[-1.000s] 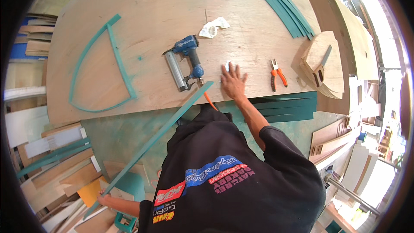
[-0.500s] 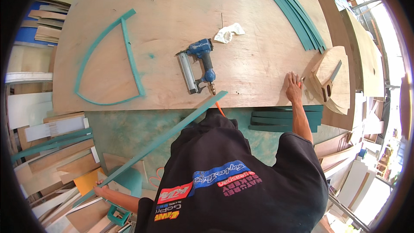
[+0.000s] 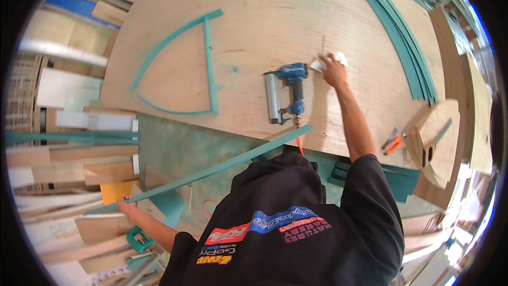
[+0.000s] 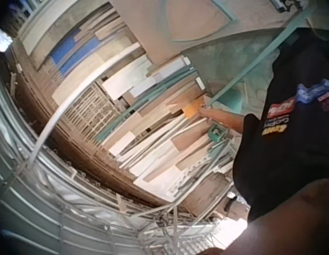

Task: The person attaches green flexible strips to a curved wooden frame and secures them using a nail gun on a large plywood surface.

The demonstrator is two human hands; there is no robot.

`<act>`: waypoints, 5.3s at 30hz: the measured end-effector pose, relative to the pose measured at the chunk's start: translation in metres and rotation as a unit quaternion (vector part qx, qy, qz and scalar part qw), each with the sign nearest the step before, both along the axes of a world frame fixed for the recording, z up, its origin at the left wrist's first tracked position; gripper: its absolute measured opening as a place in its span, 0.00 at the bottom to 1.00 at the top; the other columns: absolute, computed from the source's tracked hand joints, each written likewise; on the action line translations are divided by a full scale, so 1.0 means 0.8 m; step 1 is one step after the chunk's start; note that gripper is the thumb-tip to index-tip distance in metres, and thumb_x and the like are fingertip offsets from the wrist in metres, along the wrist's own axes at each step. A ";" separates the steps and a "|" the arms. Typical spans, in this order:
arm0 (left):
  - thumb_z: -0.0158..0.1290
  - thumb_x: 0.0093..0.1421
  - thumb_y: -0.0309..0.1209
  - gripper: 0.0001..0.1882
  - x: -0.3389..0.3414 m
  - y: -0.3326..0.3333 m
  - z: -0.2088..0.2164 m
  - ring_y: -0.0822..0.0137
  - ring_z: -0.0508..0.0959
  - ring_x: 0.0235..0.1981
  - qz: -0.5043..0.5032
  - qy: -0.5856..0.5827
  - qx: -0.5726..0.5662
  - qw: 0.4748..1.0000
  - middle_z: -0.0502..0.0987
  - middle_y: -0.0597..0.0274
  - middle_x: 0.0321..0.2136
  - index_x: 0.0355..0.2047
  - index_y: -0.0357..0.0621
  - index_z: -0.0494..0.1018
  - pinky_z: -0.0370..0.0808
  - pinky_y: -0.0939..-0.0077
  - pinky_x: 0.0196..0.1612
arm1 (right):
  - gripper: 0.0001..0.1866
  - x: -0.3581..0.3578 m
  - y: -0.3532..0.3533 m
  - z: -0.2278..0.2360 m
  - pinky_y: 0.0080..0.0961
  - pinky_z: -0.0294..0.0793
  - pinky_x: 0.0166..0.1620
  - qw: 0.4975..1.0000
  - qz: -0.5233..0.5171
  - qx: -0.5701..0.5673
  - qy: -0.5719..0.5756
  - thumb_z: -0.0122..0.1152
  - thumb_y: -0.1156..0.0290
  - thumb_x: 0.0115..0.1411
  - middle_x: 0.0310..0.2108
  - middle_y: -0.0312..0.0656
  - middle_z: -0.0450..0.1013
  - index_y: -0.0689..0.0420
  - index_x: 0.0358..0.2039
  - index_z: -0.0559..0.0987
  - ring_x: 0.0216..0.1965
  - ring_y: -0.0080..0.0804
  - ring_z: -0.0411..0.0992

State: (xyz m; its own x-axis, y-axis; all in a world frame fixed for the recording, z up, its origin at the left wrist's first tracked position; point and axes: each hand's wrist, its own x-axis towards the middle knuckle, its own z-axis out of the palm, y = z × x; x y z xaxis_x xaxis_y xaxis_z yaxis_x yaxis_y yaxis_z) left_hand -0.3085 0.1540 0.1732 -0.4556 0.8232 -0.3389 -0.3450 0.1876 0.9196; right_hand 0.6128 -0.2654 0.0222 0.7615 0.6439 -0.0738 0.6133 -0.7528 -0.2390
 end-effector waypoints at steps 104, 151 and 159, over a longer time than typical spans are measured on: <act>0.56 0.64 0.35 0.24 0.435 0.369 -0.238 0.49 0.69 0.15 -0.396 0.364 0.118 0.835 0.65 0.45 0.11 0.14 0.33 0.66 0.62 0.51 0.23 | 0.41 -0.612 0.247 0.095 0.43 0.65 0.63 0.882 -0.064 -0.291 0.367 0.69 0.47 0.53 0.61 0.55 0.67 0.57 0.61 0.71 0.63 0.53 0.65; 0.59 0.50 0.32 0.22 0.434 0.464 -0.236 0.62 0.68 0.12 -0.505 0.265 -0.007 0.822 0.67 0.55 0.09 0.09 0.38 0.60 0.66 0.56 0.19 | 0.25 -0.675 0.425 0.029 0.46 0.72 0.54 0.965 -0.144 -0.121 0.185 0.63 0.54 0.58 0.52 0.48 0.76 0.45 0.56 0.79 0.55 0.54 0.72; 0.59 0.52 0.31 0.22 0.436 0.466 -0.226 0.62 0.68 0.11 -0.509 0.320 -0.012 0.799 0.66 0.55 0.09 0.09 0.39 0.60 0.66 0.58 0.18 | 0.25 -0.677 0.424 0.027 0.45 0.71 0.55 0.965 -0.149 -0.094 0.195 0.64 0.55 0.57 0.51 0.51 0.77 0.46 0.55 0.79 0.54 0.55 0.73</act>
State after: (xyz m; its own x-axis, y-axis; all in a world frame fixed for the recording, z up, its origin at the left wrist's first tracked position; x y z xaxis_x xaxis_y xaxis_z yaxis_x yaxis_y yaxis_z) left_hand 0.0405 0.5267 -0.0073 0.3602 0.8742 -0.3256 0.5364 0.0915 0.8390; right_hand 0.0711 0.0739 0.0442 0.8014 0.3475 -0.4867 0.2533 -0.9345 -0.2502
